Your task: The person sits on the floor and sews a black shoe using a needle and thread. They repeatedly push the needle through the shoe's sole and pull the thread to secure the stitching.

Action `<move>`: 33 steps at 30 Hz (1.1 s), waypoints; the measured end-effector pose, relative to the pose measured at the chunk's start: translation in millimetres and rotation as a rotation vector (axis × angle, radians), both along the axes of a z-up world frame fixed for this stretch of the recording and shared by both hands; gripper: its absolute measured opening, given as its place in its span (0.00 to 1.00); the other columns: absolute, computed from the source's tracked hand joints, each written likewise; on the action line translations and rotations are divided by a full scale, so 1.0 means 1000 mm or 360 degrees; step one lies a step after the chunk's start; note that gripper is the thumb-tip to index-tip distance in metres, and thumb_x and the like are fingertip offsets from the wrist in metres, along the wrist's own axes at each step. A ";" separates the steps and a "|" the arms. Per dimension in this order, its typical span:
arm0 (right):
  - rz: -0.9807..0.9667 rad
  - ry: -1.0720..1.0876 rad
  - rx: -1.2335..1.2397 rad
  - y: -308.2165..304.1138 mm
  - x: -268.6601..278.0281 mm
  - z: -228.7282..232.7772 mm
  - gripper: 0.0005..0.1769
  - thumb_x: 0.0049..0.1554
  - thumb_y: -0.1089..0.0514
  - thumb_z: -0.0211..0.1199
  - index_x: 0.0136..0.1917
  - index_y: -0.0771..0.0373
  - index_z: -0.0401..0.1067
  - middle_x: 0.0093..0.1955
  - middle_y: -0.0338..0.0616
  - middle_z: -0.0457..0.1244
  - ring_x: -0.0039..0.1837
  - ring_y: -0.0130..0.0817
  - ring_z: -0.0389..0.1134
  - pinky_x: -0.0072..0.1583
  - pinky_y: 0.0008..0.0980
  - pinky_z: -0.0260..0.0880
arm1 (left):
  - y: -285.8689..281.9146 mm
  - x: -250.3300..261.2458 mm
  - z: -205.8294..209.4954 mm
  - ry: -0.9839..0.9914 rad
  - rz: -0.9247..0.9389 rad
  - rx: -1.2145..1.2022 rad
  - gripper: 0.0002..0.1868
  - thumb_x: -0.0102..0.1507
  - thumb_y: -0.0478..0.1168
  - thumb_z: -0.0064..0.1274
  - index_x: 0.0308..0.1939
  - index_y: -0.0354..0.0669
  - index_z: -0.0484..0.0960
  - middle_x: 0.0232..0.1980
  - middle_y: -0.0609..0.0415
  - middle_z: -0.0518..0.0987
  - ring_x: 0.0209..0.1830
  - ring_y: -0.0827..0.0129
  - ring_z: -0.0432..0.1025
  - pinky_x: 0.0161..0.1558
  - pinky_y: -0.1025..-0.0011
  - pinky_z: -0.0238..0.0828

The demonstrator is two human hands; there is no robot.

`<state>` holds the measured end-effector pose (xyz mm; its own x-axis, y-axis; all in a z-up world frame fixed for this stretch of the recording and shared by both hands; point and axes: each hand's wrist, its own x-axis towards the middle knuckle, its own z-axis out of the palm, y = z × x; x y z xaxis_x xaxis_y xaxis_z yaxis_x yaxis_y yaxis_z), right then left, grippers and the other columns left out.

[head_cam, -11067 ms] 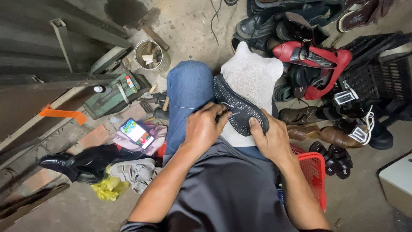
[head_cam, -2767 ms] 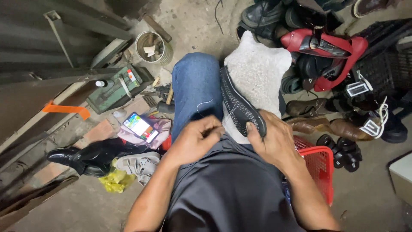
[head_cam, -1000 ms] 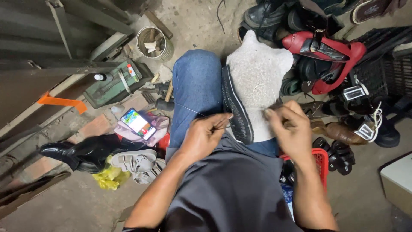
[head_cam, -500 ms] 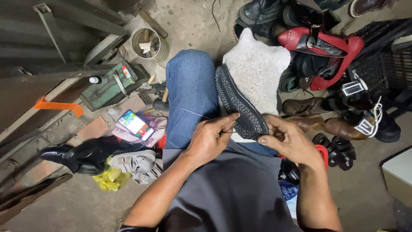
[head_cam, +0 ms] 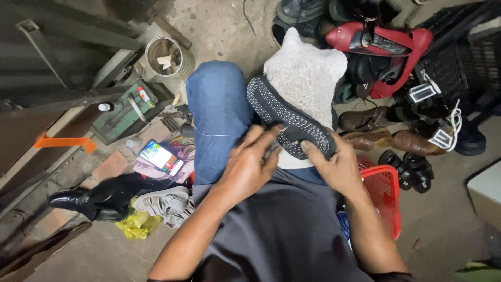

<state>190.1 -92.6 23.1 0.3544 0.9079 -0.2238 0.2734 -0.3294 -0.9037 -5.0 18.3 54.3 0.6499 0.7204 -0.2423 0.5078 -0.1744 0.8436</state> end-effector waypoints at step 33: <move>-0.0189 0.0191 -0.0102 -0.002 0.017 -0.011 0.16 0.58 0.56 0.70 0.33 0.64 0.71 0.25 0.46 0.63 0.32 0.29 0.62 0.36 0.29 0.64 | 0.001 -0.003 -0.011 -0.0099 -0.0081 0.0353 0.19 0.67 0.38 0.45 0.57 0.59 0.85 0.38 0.54 0.81 0.33 0.48 0.78 0.30 0.55 0.76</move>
